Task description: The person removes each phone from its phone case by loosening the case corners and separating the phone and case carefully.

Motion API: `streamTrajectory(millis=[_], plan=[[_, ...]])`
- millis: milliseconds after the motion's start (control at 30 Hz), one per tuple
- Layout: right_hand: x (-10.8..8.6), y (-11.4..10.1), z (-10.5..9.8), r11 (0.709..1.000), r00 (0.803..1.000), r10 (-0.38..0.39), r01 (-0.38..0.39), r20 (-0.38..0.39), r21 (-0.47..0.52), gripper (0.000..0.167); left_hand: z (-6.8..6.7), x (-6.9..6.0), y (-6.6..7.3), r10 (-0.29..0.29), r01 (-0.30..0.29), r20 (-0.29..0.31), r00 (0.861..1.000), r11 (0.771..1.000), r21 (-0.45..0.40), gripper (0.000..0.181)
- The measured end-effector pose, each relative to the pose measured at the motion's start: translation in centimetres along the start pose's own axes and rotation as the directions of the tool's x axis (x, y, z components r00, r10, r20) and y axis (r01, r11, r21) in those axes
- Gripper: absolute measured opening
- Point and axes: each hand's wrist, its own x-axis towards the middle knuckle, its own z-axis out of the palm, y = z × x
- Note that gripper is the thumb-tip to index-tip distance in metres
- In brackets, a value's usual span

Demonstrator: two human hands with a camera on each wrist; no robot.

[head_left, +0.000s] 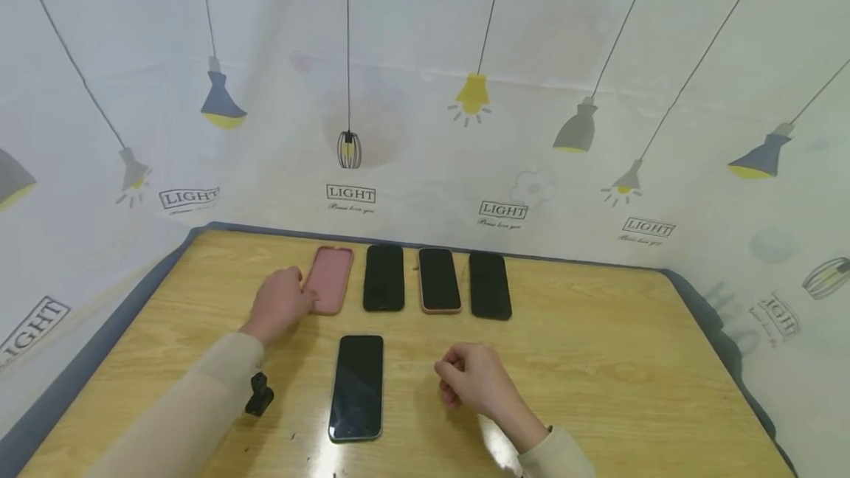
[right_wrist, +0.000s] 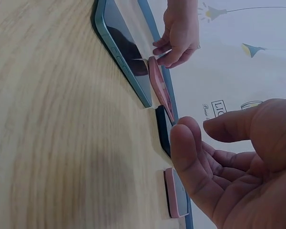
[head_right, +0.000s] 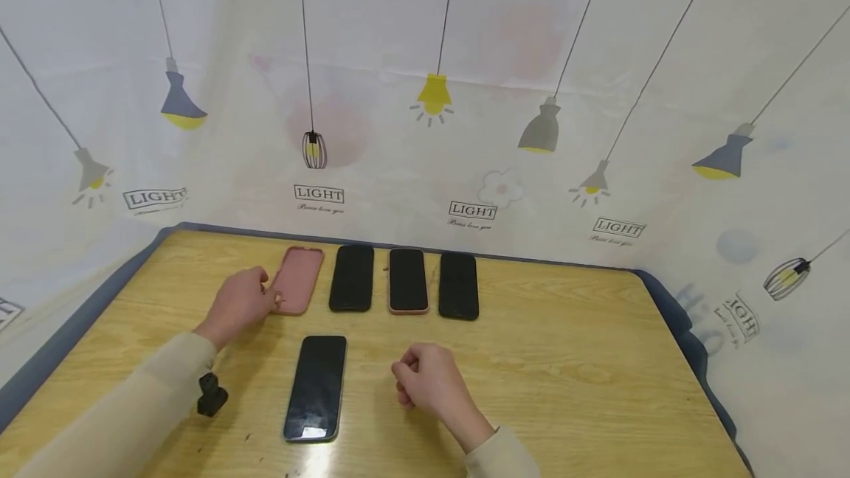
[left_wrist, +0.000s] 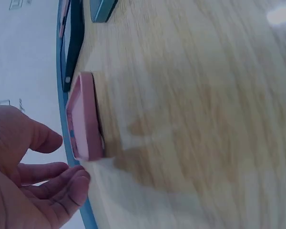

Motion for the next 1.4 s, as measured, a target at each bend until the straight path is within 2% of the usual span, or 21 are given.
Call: streamTrajectory(millis=[100, 167, 233, 267, 300, 333, 400, 467, 500, 567, 600, 833, 967, 1067, 1200, 1400], plan=[[0.0, 0.1, -0.2, 1.000, 1.000, 0.008, -0.008, -0.012, 0.003, 0.018, 0.7, -0.1, 1.0, 0.092, -0.092, -0.064, 0.994, 0.996, 0.002, 0.013], [0.1, 0.1, -0.4, 1.000, 1.000, 0.008, -0.008, -0.026, -0.002, 0.018, 1.5, 0.0, 2.1, 0.165, -0.169, -0.115, 0.979, 0.985, -0.019, 0.017], [0.2, 0.2, -0.6, 1.000, 0.999, 0.009, -0.009, -0.038, -0.008, 0.018, 2.7, 0.6, 2.9, 0.279, -0.288, -0.197, 0.940, 0.958, -0.018, 0.017], [0.3, 0.2, -0.6, 1.000, 0.999, 0.007, -0.007, -0.043, -0.009, 0.018, 3.5, 1.0, 3.2, 0.309, -0.316, -0.220, 0.925, 0.949, 0.004, 0.019], [0.4, 0.2, -0.7, 1.000, 0.999, 0.004, -0.004, -0.047, -0.010, 0.017, 3.7, 1.0, 3.8, 0.313, -0.320, -0.220, 0.924, 0.947, 0.002, 0.019], [0.6, 0.2, -0.8, 1.000, 0.999, 0.001, -0.002, -0.049, -0.011, 0.017, 4.0, 1.0, 4.4, 0.309, -0.314, -0.207, 0.928, 0.949, 0.012, 0.017], [0.8, 0.2, -0.9, 1.000, 0.999, -0.001, 0.000, -0.050, -0.015, 0.017, 4.6, 1.1, 5.4, 0.267, -0.266, -0.141, 0.953, 0.964, 0.027, 0.020], [1.1, 0.2, -1.0, 0.999, 0.999, -0.008, 0.007, -0.054, -0.032, 0.016, 4.7, 0.7, 6.6, 0.149, -0.147, -0.020, 0.989, 0.988, 0.050, 0.040], [1.2, 0.3, -1.0, 0.999, 0.998, -0.014, 0.011, -0.056, -0.048, 0.015, 4.6, 0.4, 7.4, 0.103, -0.104, 0.028, 0.994, 0.993, 0.049, 0.047], [1.4, 0.4, -1.0, 0.997, 0.998, -0.025, 0.020, -0.061, -0.081, 0.014, 5.1, 0.6, 7.8, 0.060, -0.065, 0.069, 0.996, 0.995, 0.072, 0.055], [1.6, 0.4, -1.0, 0.995, 0.997, -0.030, 0.024, -0.065, -0.097, 0.014, 5.4, 0.6, 8.0, 0.051, -0.057, 0.071, 0.996, 0.995, 0.087, 0.059], [2.2, 1.1, -1.1, 0.987, 0.996, -0.042, 0.029, -0.078, -0.160, 0.013, 6.6, 0.4, 8.9, 0.057, -0.058, 0.012, 0.998, 0.984, 0.170, 0.049], [2.5, 1.4, -1.1, 0.986, 0.996, -0.041, 0.027, -0.081, -0.167, 0.013, 7.3, 0.3, 9.4, 0.073, -0.062, -0.034, 0.997, 0.964, 0.260, 0.053], [2.5, 1.6, -1.1, 0.986, 0.996, -0.038, 0.024, -0.081, -0.167, 0.014, 7.6, 0.4, 9.6, 0.064, -0.044, -0.057, 0.996, 0.953, 0.301, 0.055], [2.3, 1.9, -1.1, 0.986, 0.996, -0.030, 0.015, -0.086, -0.167, 0.015, 7.8, 0.6, 9.5, 0.038, -0.023, -0.053, 0.998, 0.967, 0.256, 0.056], [2.1, 2.3, -1.5, 0.988, 0.995, -0.013, -0.003, -0.099, -0.153, 0.015, 7.6, 1.0, 9.1, 0.029, -0.028, -0.010, 1.000, 0.996, 0.088, 0.051]])
